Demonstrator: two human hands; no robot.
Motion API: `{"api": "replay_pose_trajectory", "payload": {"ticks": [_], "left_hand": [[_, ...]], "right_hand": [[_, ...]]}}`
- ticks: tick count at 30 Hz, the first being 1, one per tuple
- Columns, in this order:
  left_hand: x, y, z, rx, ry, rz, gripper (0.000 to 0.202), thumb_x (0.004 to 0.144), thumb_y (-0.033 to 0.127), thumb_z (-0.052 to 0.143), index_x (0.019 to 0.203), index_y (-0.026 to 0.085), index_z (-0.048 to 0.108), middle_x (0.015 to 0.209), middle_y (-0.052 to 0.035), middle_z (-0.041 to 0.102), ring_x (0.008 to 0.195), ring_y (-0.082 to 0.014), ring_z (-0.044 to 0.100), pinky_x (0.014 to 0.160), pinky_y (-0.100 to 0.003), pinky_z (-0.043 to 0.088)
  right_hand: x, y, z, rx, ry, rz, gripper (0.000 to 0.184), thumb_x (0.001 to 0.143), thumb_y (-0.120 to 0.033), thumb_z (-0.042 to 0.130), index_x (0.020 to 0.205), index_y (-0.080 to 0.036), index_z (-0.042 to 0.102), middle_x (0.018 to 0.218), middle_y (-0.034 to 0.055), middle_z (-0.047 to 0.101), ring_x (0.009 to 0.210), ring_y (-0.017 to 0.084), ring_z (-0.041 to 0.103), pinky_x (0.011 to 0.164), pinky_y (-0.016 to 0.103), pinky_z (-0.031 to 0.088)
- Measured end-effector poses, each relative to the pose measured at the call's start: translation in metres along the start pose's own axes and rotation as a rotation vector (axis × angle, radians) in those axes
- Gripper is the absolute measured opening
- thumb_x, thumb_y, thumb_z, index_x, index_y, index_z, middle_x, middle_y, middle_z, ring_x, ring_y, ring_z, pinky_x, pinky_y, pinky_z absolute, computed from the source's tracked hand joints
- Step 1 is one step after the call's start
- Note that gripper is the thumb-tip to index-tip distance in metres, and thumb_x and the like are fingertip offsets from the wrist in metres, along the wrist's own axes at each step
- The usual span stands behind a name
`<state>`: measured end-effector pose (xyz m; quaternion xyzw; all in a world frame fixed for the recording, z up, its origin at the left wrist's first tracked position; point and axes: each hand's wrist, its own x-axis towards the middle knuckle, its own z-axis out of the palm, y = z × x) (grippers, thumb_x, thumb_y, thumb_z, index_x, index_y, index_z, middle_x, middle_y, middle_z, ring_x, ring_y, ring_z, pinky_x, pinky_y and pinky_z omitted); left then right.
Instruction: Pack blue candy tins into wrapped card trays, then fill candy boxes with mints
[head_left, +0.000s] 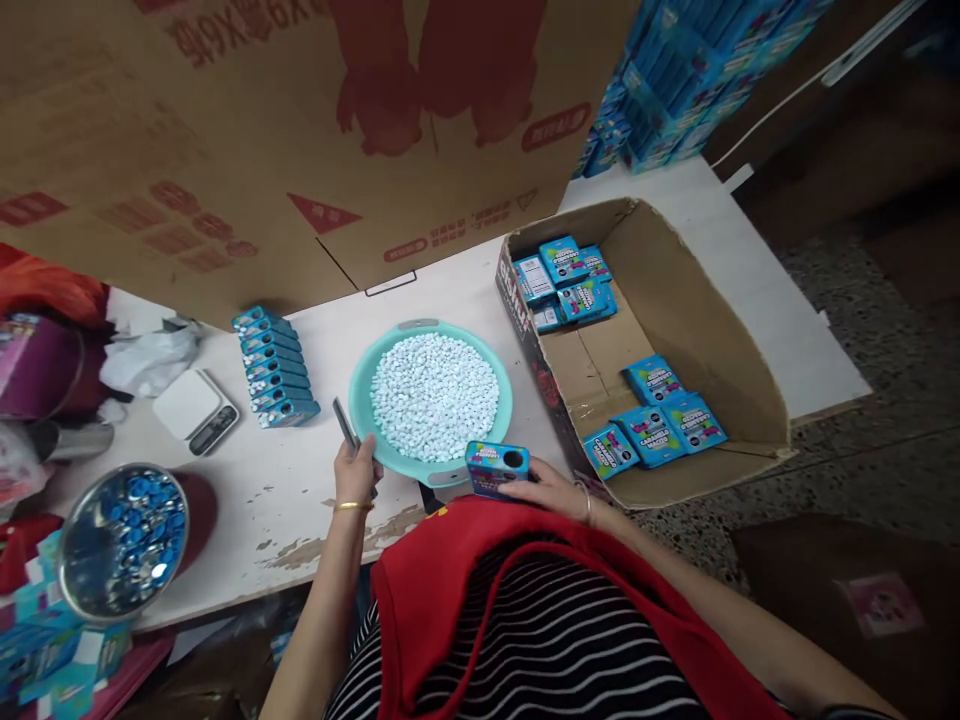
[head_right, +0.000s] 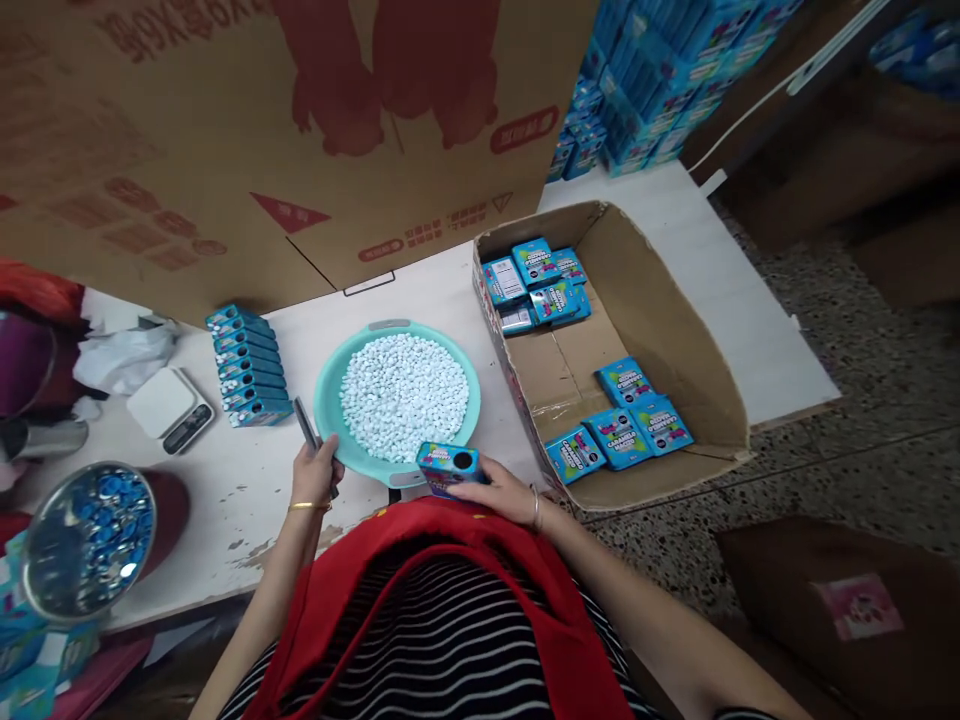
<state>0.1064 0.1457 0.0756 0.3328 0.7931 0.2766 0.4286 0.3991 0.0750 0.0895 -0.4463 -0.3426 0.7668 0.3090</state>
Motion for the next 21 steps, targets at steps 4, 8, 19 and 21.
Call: {"api": "replay_pose_trajectory", "payload": {"ticks": [4,8,19,21], "left_hand": [[0.013,-0.025,-0.005,0.228,0.006,0.033,0.025,0.078,0.044,0.045,0.069,0.023,0.037,0.039,0.0078,0.038,0.035,-0.0111,0.039,0.039,-0.022,0.032],[0.021,-0.031,-0.019,0.365,0.008,0.091,0.024,0.071,0.040,0.060,0.073,0.021,0.045,0.056,0.0025,0.049,0.054,-0.0158,0.052,0.052,-0.026,0.040],[0.022,-0.002,-0.004,1.147,-0.430,0.506,0.013,0.088,0.023,0.047,0.093,0.014,0.054,0.098,-0.0148,0.061,0.089,-0.0263,0.062,0.073,-0.034,0.045],[0.029,-0.004,0.024,1.091,-0.451,0.532,0.014,0.089,0.025,0.048,0.096,0.014,0.054,0.098,-0.0129,0.062,0.091,-0.0247,0.062,0.077,-0.033,0.045]], "right_hand": [[0.009,0.007,-0.007,0.141,0.278,-0.093,0.042,0.072,-0.039,0.073,0.108,-0.023,0.059,0.106,0.0024,0.069,0.097,0.021,0.064,0.090,0.042,0.052],[0.031,0.001,-0.017,0.062,0.427,-0.252,0.040,0.069,-0.038,0.075,0.102,-0.023,0.057,0.103,0.0008,0.068,0.097,0.018,0.062,0.092,0.036,0.050],[0.105,-0.014,-0.032,0.437,0.526,-0.260,0.043,0.064,-0.041,0.076,0.099,-0.022,0.059,0.094,-0.0016,0.072,0.093,0.021,0.066,0.083,0.036,0.054],[0.106,-0.017,-0.035,0.479,0.525,-0.229,0.043,0.063,-0.042,0.077,0.098,-0.023,0.061,0.094,-0.0015,0.072,0.093,0.022,0.067,0.082,0.036,0.055]]}}
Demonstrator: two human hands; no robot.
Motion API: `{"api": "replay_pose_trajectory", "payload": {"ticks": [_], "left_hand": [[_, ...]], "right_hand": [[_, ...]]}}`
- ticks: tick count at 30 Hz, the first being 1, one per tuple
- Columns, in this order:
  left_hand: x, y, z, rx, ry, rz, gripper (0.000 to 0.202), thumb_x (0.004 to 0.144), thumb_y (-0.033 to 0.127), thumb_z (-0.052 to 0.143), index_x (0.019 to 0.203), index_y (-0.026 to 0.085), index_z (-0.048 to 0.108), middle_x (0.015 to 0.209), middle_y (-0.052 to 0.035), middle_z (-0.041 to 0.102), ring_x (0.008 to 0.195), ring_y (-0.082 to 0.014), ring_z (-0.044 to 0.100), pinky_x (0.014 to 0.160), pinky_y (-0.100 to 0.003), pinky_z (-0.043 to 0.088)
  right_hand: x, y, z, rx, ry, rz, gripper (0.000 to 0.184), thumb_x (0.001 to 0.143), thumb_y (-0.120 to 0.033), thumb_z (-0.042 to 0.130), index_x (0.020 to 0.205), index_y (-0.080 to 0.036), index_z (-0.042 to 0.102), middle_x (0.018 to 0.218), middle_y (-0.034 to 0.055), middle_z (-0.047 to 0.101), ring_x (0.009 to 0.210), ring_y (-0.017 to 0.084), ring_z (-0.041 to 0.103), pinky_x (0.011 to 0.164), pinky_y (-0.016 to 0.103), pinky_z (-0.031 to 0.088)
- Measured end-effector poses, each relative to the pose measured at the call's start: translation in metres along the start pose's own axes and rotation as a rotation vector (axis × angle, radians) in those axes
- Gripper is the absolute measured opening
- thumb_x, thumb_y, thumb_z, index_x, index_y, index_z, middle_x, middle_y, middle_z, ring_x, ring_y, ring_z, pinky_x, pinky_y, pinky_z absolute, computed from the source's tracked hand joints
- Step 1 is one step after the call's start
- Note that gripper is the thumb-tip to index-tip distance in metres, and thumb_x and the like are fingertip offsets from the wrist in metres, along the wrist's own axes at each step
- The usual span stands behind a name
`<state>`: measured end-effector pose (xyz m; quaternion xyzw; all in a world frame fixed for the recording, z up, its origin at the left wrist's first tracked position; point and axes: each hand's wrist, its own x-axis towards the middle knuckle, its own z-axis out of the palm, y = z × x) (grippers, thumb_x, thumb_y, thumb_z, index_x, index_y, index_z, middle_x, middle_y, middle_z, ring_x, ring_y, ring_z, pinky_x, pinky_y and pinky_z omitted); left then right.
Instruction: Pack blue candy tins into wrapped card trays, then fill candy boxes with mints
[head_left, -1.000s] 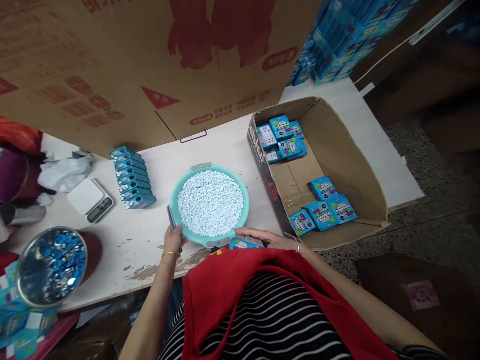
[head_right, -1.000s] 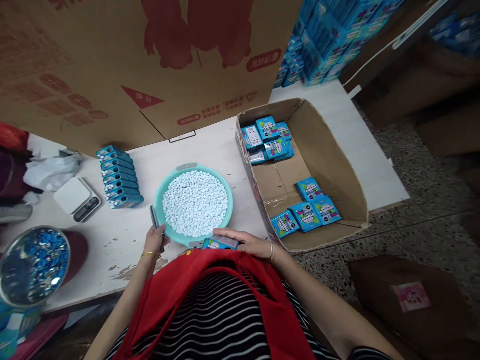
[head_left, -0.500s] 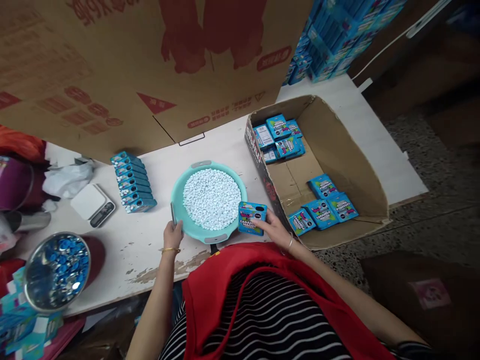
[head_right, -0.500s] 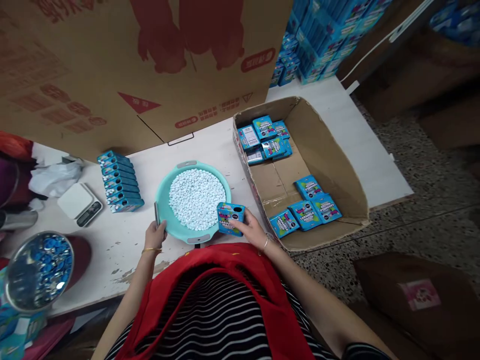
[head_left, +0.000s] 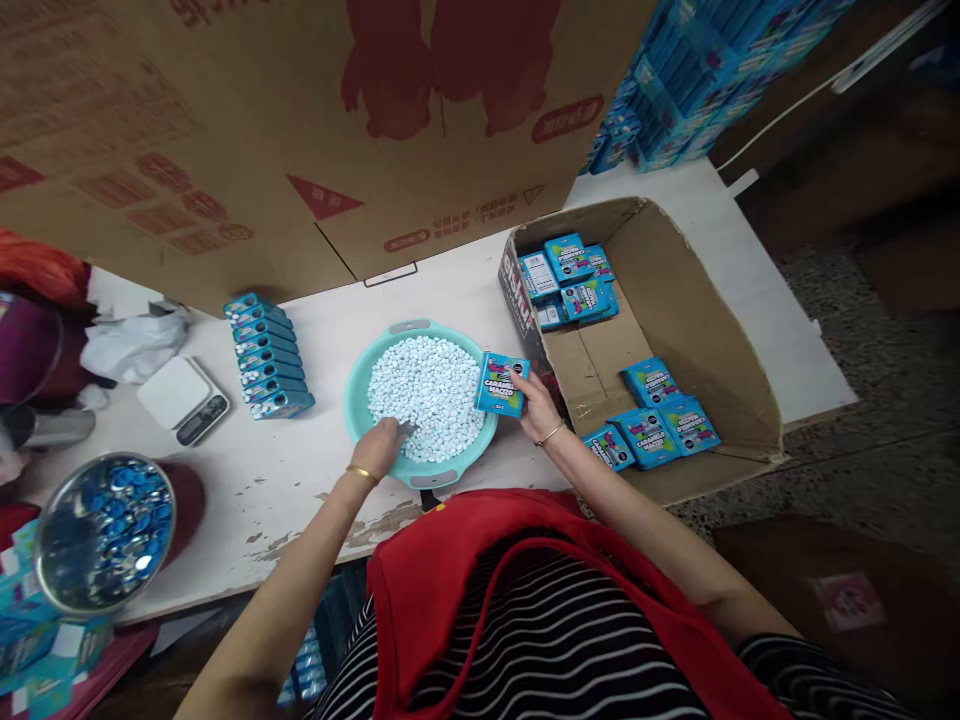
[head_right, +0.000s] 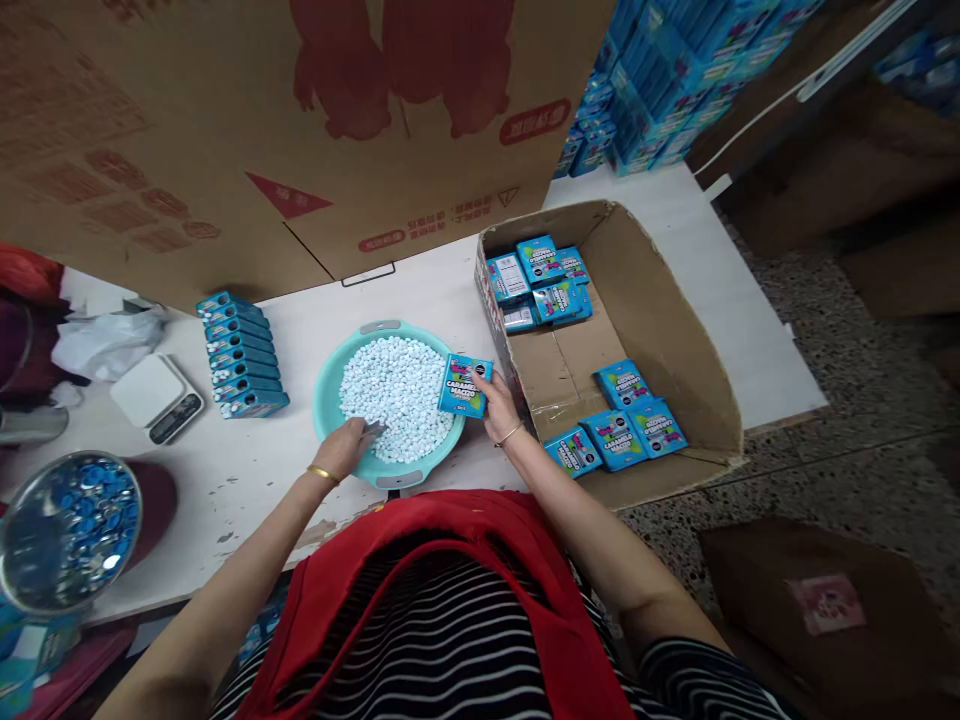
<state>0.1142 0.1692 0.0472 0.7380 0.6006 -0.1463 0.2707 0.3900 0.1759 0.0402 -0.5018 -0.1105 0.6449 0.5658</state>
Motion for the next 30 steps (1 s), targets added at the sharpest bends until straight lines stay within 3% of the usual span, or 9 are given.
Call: {"api": "replay_pose_trajectory", "payload": {"ticks": [5,7,9,13,17,20,25,30], "left_hand": [[0.053,0.047,0.034,-0.116,0.088,0.069,0.020,0.085,0.012,0.045,0.104,0.016,0.052,0.111,-0.0133,0.058,0.103,-0.0231,0.058,0.087,-0.034,0.044],[0.065,0.058,0.042,-0.160,0.127,0.077,0.025,0.082,0.008,0.045,0.105,0.015,0.051,0.112,-0.0151,0.057,0.105,-0.0245,0.057,0.089,-0.036,0.044],[0.069,0.058,0.045,-0.211,0.149,0.110,0.026,0.081,0.010,0.048,0.106,0.015,0.052,0.111,-0.0137,0.058,0.105,-0.0242,0.057,0.090,-0.037,0.044],[0.059,0.039,0.038,-0.304,0.173,0.207,0.026,0.083,0.020,0.052,0.109,0.018,0.052,0.110,-0.0091,0.061,0.102,-0.0207,0.058,0.092,-0.035,0.045],[0.037,0.021,0.017,-0.353,0.197,0.274,0.025,0.085,0.030,0.053,0.106,0.016,0.053,0.103,-0.0086,0.063,0.095,-0.0188,0.060,0.087,-0.032,0.047],[0.018,0.013,-0.010,-0.371,0.267,0.358,0.025,0.086,0.034,0.053,0.105,0.018,0.053,0.100,-0.0077,0.063,0.093,-0.0190,0.060,0.085,-0.033,0.048],[-0.016,0.013,-0.070,-0.297,0.323,0.473,0.025,0.090,0.036,0.048,0.107,0.018,0.052,0.092,-0.0054,0.062,0.085,-0.0168,0.060,0.078,-0.030,0.048],[-0.033,0.030,-0.112,-0.076,0.214,0.534,0.023,0.091,0.034,0.044,0.106,0.018,0.052,0.097,-0.0069,0.063,0.086,-0.0183,0.061,0.076,-0.031,0.048]], "right_hand": [[-0.001,-0.002,-0.001,-0.032,-0.030,0.011,0.044,0.061,-0.040,0.080,0.097,-0.023,0.063,0.094,-0.0002,0.072,0.095,0.024,0.066,0.083,0.038,0.055],[-0.002,-0.002,-0.001,-0.057,-0.046,0.007,0.044,0.061,-0.040,0.079,0.097,-0.023,0.062,0.095,0.0000,0.072,0.095,0.024,0.066,0.083,0.039,0.054],[-0.002,-0.004,-0.003,-0.070,-0.037,-0.006,0.044,0.062,-0.042,0.079,0.099,-0.024,0.061,0.096,-0.0003,0.071,0.095,0.024,0.066,0.083,0.040,0.054],[-0.003,-0.013,-0.015,-0.161,-0.026,-0.130,0.044,0.066,-0.042,0.077,0.101,-0.024,0.058,0.101,-0.0002,0.069,0.096,0.021,0.064,0.087,0.039,0.052],[-0.007,-0.023,-0.028,-0.411,-0.074,-0.293,0.046,0.069,-0.040,0.075,0.107,-0.025,0.054,0.104,0.0017,0.066,0.097,0.020,0.062,0.088,0.038,0.051],[-0.014,-0.028,-0.026,-0.730,-0.133,-0.516,0.042,0.073,-0.037,0.072,0.109,-0.023,0.054,0.108,0.0048,0.063,0.101,0.022,0.058,0.093,0.040,0.047],[-0.021,-0.028,-0.004,-1.112,-0.284,-0.798,0.032,0.082,-0.025,0.059,0.114,-0.022,0.055,0.110,0.0086,0.060,0.104,0.025,0.055,0.093,0.043,0.045],[-0.021,-0.013,0.016,-1.200,-0.409,-0.906,0.038,0.080,-0.014,0.052,0.118,-0.021,0.053,0.112,0.0102,0.059,0.107,0.026,0.053,0.093,0.044,0.045]]}}
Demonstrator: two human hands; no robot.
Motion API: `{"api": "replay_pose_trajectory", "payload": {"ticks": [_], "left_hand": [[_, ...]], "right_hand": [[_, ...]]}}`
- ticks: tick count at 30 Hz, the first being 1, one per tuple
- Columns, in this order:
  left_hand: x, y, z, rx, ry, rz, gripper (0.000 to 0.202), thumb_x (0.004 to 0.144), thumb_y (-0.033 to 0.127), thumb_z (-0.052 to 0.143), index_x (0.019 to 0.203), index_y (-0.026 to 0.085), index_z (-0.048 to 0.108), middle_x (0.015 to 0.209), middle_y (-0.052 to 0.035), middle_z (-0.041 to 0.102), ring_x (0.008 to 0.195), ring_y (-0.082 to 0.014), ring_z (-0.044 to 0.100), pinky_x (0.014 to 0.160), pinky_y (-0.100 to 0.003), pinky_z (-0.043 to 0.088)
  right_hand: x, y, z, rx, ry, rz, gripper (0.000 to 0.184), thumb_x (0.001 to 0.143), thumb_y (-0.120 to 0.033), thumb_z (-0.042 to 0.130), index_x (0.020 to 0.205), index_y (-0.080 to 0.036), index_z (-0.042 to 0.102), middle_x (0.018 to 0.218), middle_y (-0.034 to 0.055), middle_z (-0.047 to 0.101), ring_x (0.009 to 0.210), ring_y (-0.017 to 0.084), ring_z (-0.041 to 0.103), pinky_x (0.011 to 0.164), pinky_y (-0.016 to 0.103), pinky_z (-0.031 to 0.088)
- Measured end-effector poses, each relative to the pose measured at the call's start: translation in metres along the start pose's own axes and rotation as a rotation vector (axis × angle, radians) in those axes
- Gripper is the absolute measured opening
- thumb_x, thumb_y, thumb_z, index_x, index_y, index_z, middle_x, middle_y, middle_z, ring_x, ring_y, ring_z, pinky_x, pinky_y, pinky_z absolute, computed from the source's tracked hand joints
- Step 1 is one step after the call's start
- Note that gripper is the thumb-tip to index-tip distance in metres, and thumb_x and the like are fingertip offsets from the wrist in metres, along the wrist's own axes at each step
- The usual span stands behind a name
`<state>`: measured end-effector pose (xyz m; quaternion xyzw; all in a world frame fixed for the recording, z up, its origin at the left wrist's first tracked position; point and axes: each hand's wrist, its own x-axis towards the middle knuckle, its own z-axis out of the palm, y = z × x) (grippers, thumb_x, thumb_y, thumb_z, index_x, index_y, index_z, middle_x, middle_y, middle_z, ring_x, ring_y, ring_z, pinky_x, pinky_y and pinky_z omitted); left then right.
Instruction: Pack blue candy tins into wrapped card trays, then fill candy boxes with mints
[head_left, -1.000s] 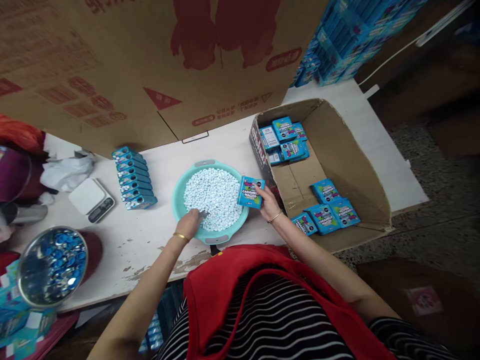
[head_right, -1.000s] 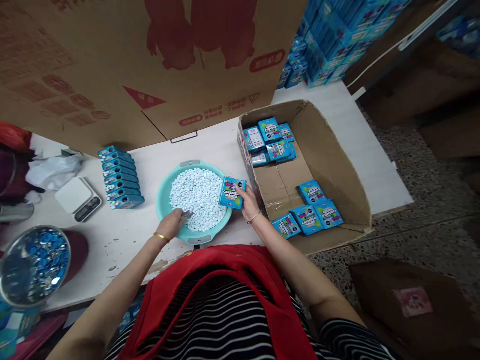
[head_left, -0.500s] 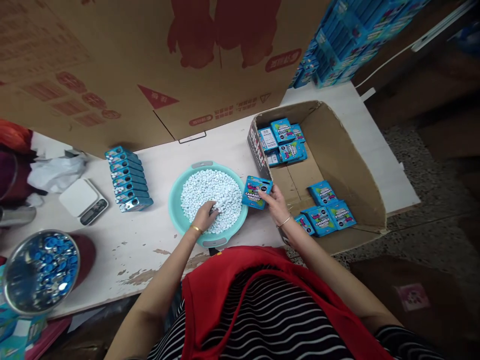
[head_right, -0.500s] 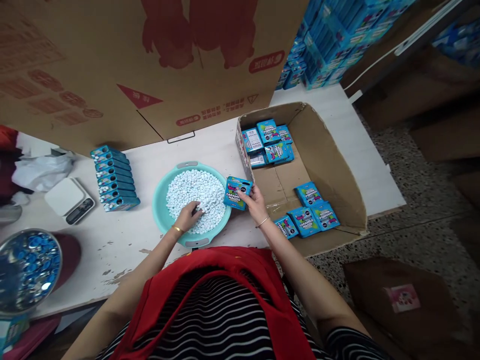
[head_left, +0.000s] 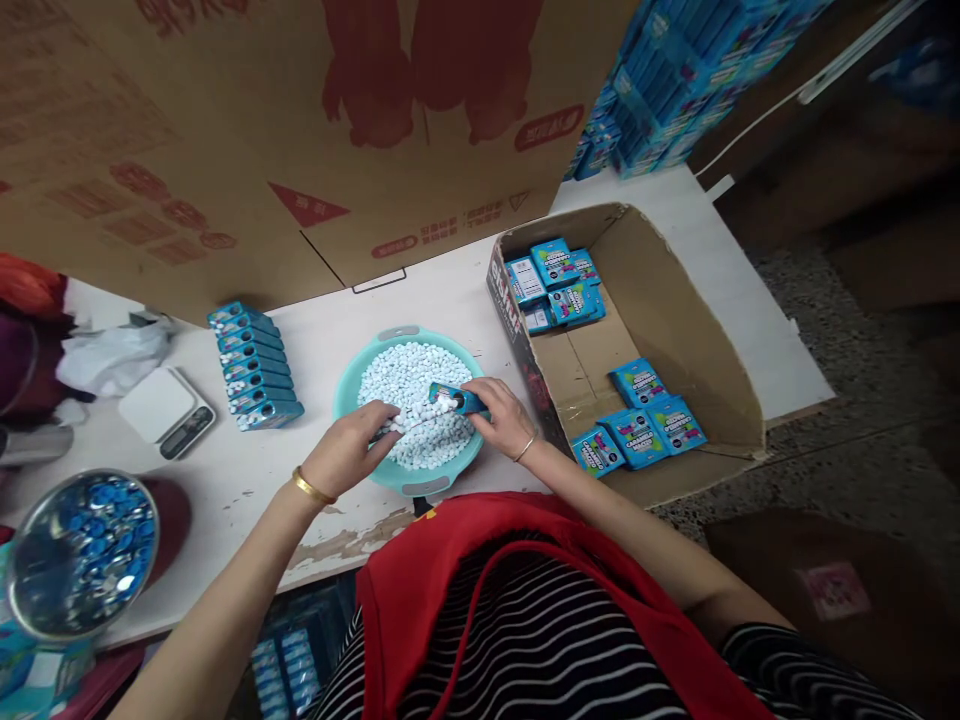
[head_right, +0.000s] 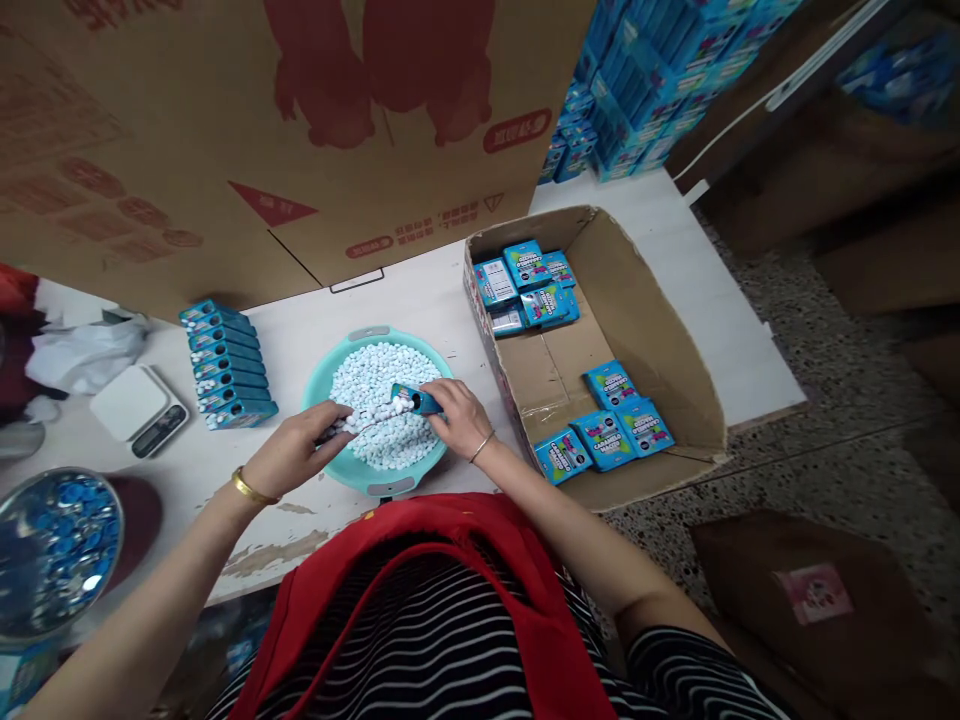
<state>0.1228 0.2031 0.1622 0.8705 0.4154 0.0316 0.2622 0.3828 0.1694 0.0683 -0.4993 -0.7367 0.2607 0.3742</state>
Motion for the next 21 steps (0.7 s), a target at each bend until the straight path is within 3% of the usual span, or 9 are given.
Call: {"api": "replay_pose_trajectory", "payload": {"ticks": [7,10,13,16,19,21], "left_hand": [[0.019,0.055,-0.034,0.427,-0.288,-0.179,0.021,0.090,0.021,0.042,0.108,0.016,0.051,0.096,-0.0101,0.064,0.080,-0.0230,0.065,0.063,-0.031,0.048],[0.024,0.080,-0.042,0.538,-0.318,-0.160,0.023,0.089,0.011,0.037,0.105,0.015,0.053,0.087,-0.0100,0.063,0.071,-0.0227,0.064,0.057,-0.031,0.046],[0.025,0.091,-0.046,0.574,-0.304,-0.107,0.025,0.087,0.006,0.035,0.100,0.015,0.055,0.079,-0.0089,0.062,0.072,-0.0229,0.063,0.060,-0.031,0.046],[0.017,0.073,-0.044,0.524,-0.246,-0.107,0.020,0.089,0.012,0.038,0.094,0.016,0.057,0.080,-0.0081,0.061,0.074,-0.0217,0.062,0.062,-0.031,0.046],[0.005,0.023,-0.024,0.391,-0.138,-0.178,0.018,0.090,0.024,0.043,0.102,0.019,0.056,0.094,-0.0078,0.061,0.079,-0.0205,0.061,0.064,-0.030,0.046],[0.000,-0.016,0.003,0.306,-0.141,-0.267,0.018,0.088,0.022,0.045,0.103,0.019,0.055,0.099,-0.0085,0.059,0.082,-0.0209,0.061,0.068,-0.031,0.046]], "right_hand": [[-0.001,-0.009,0.016,-0.018,-0.056,-0.054,0.039,0.079,-0.011,0.049,0.118,-0.020,0.053,0.109,0.0105,0.059,0.105,0.026,0.052,0.092,0.043,0.046],[-0.002,-0.011,0.018,-0.016,-0.047,-0.069,0.038,0.080,-0.012,0.050,0.117,-0.019,0.053,0.109,0.0108,0.059,0.104,0.025,0.052,0.091,0.043,0.046],[-0.003,-0.010,0.020,-0.005,-0.035,-0.081,0.037,0.081,-0.013,0.050,0.118,-0.019,0.052,0.109,0.0114,0.059,0.104,0.025,0.052,0.090,0.043,0.047],[-0.006,-0.006,0.020,0.019,-0.018,-0.065,0.039,0.081,-0.012,0.049,0.119,-0.020,0.051,0.110,0.0108,0.058,0.105,0.025,0.052,0.092,0.044,0.046],[-0.008,0.001,0.014,0.059,0.028,-0.012,0.040,0.081,-0.013,0.049,0.120,-0.022,0.050,0.112,0.0099,0.057,0.108,0.025,0.052,0.095,0.044,0.045],[-0.010,0.005,0.007,0.086,0.058,0.047,0.038,0.083,-0.016,0.051,0.120,-0.023,0.050,0.114,0.0096,0.056,0.108,0.024,0.053,0.095,0.043,0.045]]}}
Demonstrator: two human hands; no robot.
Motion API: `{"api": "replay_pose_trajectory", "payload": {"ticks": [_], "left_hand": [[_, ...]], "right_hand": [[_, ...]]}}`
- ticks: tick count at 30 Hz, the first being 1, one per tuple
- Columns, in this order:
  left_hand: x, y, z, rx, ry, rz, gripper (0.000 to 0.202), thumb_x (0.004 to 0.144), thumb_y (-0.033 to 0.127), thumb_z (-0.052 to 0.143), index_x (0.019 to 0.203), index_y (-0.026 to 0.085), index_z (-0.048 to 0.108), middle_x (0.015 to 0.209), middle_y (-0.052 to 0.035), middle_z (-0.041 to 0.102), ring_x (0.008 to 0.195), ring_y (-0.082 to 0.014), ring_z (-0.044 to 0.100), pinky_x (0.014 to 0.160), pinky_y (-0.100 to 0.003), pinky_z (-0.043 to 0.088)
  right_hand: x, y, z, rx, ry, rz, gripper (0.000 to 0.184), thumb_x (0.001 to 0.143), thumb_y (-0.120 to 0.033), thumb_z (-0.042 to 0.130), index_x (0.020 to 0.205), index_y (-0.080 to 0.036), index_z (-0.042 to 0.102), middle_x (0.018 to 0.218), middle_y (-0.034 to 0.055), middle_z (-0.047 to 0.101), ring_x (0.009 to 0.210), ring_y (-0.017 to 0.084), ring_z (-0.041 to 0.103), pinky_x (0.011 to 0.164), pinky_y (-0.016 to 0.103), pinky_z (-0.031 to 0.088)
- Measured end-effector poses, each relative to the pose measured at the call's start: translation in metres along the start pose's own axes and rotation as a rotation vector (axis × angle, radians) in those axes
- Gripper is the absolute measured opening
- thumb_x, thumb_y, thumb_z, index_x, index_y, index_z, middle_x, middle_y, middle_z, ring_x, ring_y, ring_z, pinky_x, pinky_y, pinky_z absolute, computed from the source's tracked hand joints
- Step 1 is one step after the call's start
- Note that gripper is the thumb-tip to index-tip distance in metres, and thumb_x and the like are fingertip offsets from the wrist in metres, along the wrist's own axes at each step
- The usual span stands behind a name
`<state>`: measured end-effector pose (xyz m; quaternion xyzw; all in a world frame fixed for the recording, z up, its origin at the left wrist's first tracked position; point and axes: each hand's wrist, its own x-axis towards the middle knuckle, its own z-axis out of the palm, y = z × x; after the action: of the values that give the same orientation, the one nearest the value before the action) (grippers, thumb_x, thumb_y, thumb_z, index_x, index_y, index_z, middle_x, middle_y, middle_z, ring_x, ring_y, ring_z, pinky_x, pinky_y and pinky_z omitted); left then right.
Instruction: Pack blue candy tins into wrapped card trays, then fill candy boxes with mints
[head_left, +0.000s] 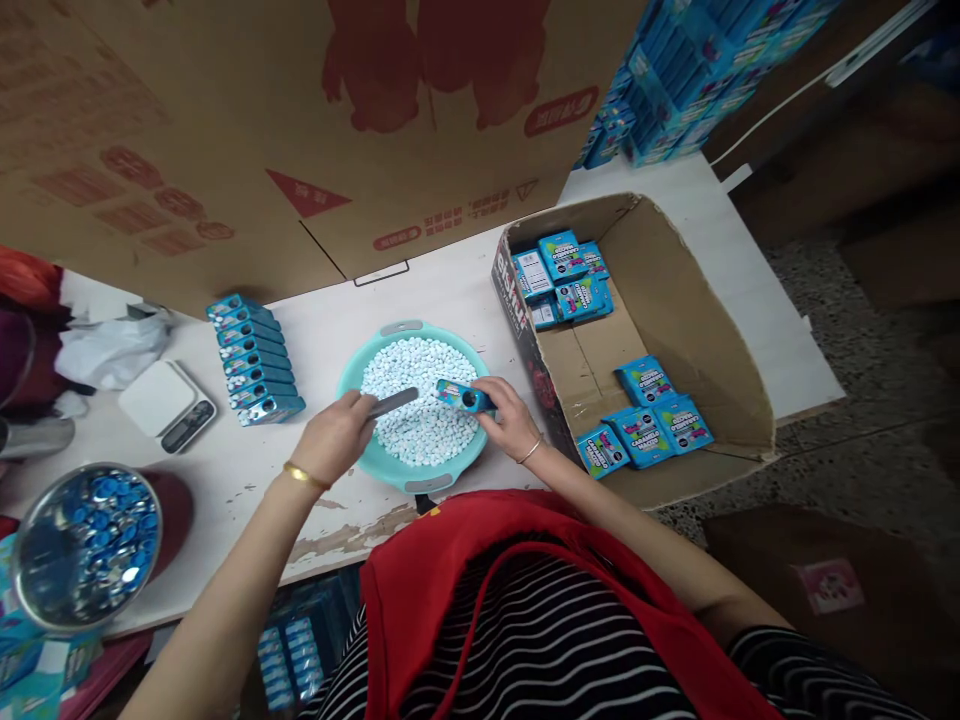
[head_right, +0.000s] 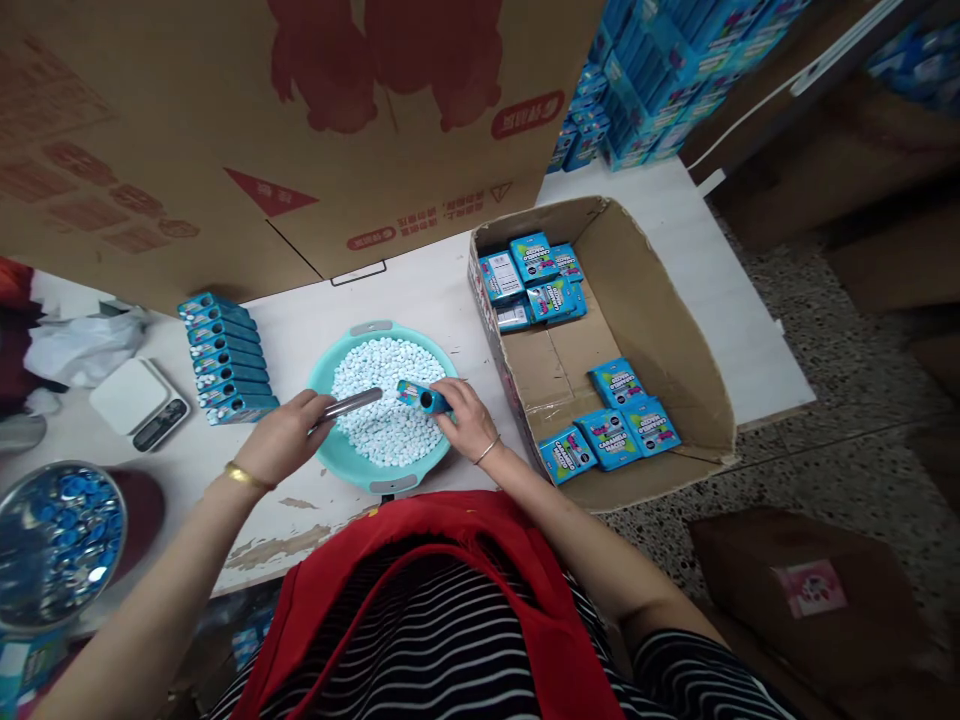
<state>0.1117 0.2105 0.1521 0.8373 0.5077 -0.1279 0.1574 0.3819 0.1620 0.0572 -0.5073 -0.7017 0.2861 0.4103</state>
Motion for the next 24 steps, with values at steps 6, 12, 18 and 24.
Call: {"api": "replay_pose_trajectory", "payload": {"ticks": [6,12,18,24], "left_hand": [[0.051,-0.009,0.104,-0.228,-0.114,-0.063,0.014,0.084,0.014,0.046,0.093,0.017,0.055,0.097,-0.0103,0.058,0.090,-0.0234,0.059,0.078,-0.034,0.045],[0.070,0.017,0.137,-0.406,-0.032,-0.001,0.019,0.087,0.020,0.046,0.104,0.017,0.052,0.106,-0.0097,0.058,0.098,-0.0214,0.058,0.086,-0.033,0.045],[0.045,0.006,0.118,-0.551,0.028,0.084,0.022,0.088,0.028,0.047,0.108,0.017,0.050,0.100,-0.0064,0.060,0.091,-0.0169,0.058,0.084,-0.030,0.047],[0.012,0.002,0.037,-0.571,0.160,0.256,0.023,0.091,0.033,0.046,0.109,0.019,0.051,0.097,-0.0065,0.059,0.087,-0.0167,0.057,0.080,-0.031,0.047]], "right_hand": [[0.001,0.001,-0.023,-0.026,0.070,0.125,0.031,0.085,-0.029,0.058,0.115,-0.024,0.053,0.106,0.0080,0.058,0.101,0.023,0.056,0.089,0.040,0.047],[-0.003,0.002,-0.025,-0.050,0.164,0.185,0.030,0.084,-0.036,0.062,0.110,-0.023,0.056,0.103,0.0068,0.062,0.098,0.024,0.057,0.088,0.039,0.046],[-0.008,0.010,-0.026,-0.074,0.189,0.195,0.032,0.083,-0.037,0.061,0.111,-0.023,0.056,0.103,0.0075,0.061,0.098,0.024,0.056,0.089,0.041,0.045],[-0.005,0.004,-0.024,-0.156,0.097,0.093,0.031,0.084,-0.025,0.054,0.115,-0.022,0.055,0.107,0.0095,0.059,0.101,0.027,0.053,0.090,0.044,0.043]]}}
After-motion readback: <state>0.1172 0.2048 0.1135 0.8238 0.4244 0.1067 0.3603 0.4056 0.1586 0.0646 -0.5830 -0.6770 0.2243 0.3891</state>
